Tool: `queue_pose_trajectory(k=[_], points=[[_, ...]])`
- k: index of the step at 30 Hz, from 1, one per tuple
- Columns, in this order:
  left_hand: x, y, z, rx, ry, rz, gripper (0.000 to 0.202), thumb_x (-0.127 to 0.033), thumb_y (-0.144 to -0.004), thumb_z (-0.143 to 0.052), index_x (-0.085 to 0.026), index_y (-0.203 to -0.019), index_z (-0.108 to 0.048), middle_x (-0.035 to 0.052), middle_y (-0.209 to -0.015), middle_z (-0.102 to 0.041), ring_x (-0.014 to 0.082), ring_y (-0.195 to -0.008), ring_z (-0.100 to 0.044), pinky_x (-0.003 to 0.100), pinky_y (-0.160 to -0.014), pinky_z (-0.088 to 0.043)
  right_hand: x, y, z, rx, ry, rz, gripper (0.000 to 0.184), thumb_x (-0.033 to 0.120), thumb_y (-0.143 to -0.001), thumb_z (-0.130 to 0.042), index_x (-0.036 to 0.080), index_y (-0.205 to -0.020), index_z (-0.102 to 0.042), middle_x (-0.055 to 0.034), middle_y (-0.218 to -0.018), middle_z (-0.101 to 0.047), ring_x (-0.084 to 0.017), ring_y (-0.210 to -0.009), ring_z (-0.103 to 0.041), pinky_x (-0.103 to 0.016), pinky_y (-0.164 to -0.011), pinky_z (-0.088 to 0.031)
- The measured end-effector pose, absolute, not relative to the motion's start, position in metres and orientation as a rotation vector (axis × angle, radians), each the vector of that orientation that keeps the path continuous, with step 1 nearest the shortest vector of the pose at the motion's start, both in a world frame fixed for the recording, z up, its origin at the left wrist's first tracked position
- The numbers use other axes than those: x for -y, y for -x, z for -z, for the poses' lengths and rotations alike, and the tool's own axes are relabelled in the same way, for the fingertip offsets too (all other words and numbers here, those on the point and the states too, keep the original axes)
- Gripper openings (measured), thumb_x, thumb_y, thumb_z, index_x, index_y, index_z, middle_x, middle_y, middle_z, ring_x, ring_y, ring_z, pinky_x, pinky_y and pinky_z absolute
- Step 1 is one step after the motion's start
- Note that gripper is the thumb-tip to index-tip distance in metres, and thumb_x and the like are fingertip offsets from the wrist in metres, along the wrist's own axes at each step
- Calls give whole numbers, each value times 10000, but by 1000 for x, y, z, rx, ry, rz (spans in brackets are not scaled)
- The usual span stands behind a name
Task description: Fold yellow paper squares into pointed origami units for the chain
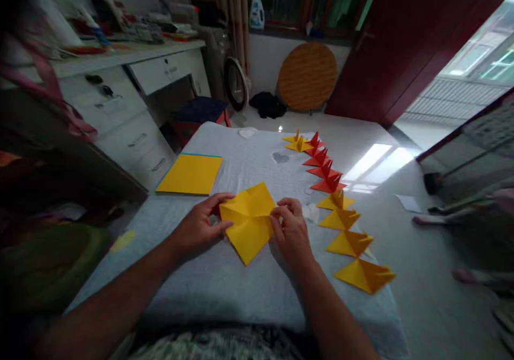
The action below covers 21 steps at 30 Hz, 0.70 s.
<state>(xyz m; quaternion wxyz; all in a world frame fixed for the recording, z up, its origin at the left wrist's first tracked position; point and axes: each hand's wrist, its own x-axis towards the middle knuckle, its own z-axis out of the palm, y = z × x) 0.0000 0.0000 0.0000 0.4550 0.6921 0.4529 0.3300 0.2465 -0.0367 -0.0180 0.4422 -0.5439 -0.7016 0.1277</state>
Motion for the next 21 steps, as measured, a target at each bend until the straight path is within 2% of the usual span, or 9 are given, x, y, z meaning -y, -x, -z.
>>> queue_pose_trajectory(k=[2,5,7,9,13,18,21], points=[[1,-1,1,-1070,-1684,-772,750,-192,-752,-714,-263,-1441,-428,53,-1183,-634,178,-949,-643,305,-866,-514,35,-245,18,1763,1324,-331,82,178,-912,-557,193,-853,-611,-85,-1021,-622,-145,-735,-596,-260,-637,-489],[2,-3,3,-1025,-1653,-754,952,-188,-751,-709,-283,-1556,-210,6,-1005,-645,125,-759,-619,264,-745,-512,35,-243,18,1787,1343,-306,101,195,-929,-538,203,-848,-599,-43,-852,-643,-150,-685,-583,-264,-631,-468],[3,-5,4,-1005,-1632,-769,1012,-175,-759,-693,-280,-1580,-110,-12,-938,-642,114,-724,-612,254,-731,-507,37,-243,16,1793,1383,-281,112,220,-936,-538,207,-846,-605,-15,-738,-627,-151,-639,-571,-263,-609,-448],[4,-6,4,-971,-1583,-764,1031,-166,-773,-679,-280,-1586,-55,10,-980,-671,132,-778,-648,262,-755,-518,39,-242,15,1787,1401,-302,127,242,-946,-529,206,-855,-610,1,-681,-622,-140,-577,-560,-253,-567,-429],[6,-8,2,-948,-1555,-710,1015,-165,-787,-666,-282,-1588,-54,48,-1064,-716,174,-858,-698,280,-765,-541,40,-240,14,1783,1378,-374,143,247,-952,-512,203,-877,-625,-2,-689,-665,-130,-547,-592,-238,-547,-442],[8,-11,2,-1081,-1717,-685,927,-177,-796,-649,-274,-1582,-168,15,-938,-716,146,-672,-662,254,-640,-511,39,-236,16,1767,1295,-504,86,223,-910,-561,210,-891,-644,-30,-791,-725,-159,-682,-683,-263,-659,-532],[8,-14,3,-1123,-1780,-695,878,-190,-819,-627,-264,-1575,-188,5,-923,-701,137,-656,-649,248,-626,-491,39,-233,17,1754,1249,-594,93,190,-870,-581,215,-934,-642,-38,-850,-728,-172,-745,-696,-287,-703,-560]])
